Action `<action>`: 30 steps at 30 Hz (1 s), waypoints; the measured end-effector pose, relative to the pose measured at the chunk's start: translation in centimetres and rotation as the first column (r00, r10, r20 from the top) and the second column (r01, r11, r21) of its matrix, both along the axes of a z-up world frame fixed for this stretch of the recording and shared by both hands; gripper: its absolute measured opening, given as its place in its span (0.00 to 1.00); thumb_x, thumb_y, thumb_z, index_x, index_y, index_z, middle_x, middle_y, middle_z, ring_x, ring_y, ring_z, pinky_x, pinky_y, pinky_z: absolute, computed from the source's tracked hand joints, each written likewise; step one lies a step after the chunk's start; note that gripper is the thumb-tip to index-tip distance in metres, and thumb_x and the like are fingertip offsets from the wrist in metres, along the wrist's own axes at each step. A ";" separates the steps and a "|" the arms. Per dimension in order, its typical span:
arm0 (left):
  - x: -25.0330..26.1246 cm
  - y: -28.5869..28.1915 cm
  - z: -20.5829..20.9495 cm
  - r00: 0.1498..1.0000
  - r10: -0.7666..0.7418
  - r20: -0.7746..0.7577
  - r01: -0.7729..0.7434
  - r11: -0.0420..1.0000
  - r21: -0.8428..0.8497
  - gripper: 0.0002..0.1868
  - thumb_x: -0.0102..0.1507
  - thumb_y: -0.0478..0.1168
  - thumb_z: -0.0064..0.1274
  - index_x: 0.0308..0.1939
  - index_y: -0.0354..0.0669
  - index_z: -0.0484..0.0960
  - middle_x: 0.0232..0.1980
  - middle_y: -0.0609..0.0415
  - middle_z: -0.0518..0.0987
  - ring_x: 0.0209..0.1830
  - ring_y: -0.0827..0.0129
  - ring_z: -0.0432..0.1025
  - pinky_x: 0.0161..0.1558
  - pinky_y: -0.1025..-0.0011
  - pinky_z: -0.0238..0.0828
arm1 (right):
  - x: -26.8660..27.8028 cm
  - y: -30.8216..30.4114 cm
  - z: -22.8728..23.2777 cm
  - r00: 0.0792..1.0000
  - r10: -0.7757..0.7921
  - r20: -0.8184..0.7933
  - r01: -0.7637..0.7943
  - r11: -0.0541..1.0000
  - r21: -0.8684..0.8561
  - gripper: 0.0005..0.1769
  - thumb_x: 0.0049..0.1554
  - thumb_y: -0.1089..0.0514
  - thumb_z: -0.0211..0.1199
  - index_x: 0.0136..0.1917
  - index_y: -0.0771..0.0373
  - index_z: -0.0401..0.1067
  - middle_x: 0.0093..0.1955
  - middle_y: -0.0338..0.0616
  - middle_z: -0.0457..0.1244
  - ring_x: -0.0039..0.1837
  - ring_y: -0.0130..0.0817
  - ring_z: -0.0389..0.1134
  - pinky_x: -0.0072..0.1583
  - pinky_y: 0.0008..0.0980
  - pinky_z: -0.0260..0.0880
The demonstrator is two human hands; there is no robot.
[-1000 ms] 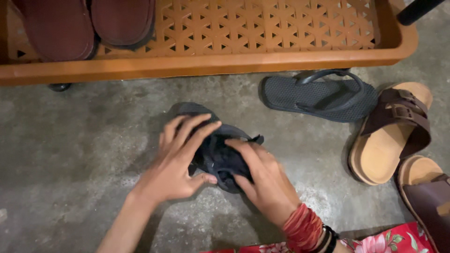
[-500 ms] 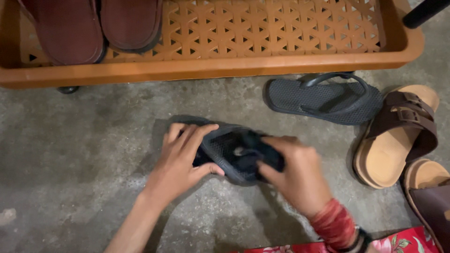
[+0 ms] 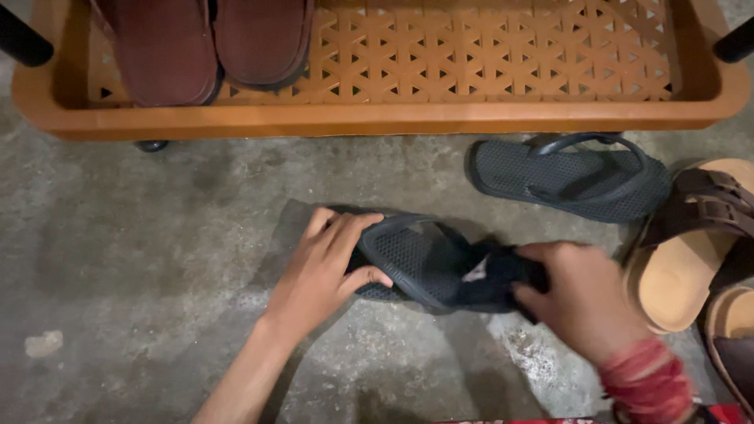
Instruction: The person wipes a brown sandal with a dark cloth, then places it on a nearby orange plastic shoe rack. They then pick up a pair of black flip-flops and wipe each one with the cloth.
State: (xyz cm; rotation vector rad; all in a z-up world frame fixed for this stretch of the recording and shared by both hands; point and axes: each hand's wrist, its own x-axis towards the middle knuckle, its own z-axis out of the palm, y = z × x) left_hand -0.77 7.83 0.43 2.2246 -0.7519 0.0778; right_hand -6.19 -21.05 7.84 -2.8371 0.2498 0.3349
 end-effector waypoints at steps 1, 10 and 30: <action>0.0 0.0 0.1 1.000 0.005 -0.002 -0.005 1.000 -0.003 0.39 0.52 0.55 0.64 0.62 0.40 0.74 0.53 0.49 0.80 0.57 0.51 0.67 0.56 0.56 0.66 | 0.1 -0.3 0.7 0.998 -0.039 -0.055 0.035 0.997 -0.075 0.26 0.44 0.53 0.77 0.58 0.50 0.80 0.45 0.53 0.72 0.48 0.52 0.74 0.53 0.44 0.75; -0.2 -0.1 0.1 0.999 0.047 0.027 -0.048 0.998 0.030 0.39 0.52 0.61 0.61 0.61 0.44 0.76 0.50 0.52 0.82 0.53 0.55 0.71 0.49 0.59 0.72 | -0.4 6.0 -2.0 0.848 0.276 0.452 -0.387 0.905 0.175 0.30 0.40 0.65 0.69 0.59 0.60 0.77 0.57 0.61 0.65 0.58 0.63 0.67 0.58 0.49 0.68; -0.3 0.2 -1.2 0.975 0.183 0.128 -0.188 0.982 0.026 0.37 0.55 0.66 0.59 0.57 0.43 0.75 0.47 0.50 0.83 0.50 0.57 0.74 0.41 0.60 0.75 | -0.2 3.1 -4.4 0.878 0.268 0.396 -0.385 0.888 0.253 0.34 0.39 0.69 0.69 0.61 0.56 0.76 0.59 0.58 0.66 0.58 0.58 0.70 0.58 0.45 0.71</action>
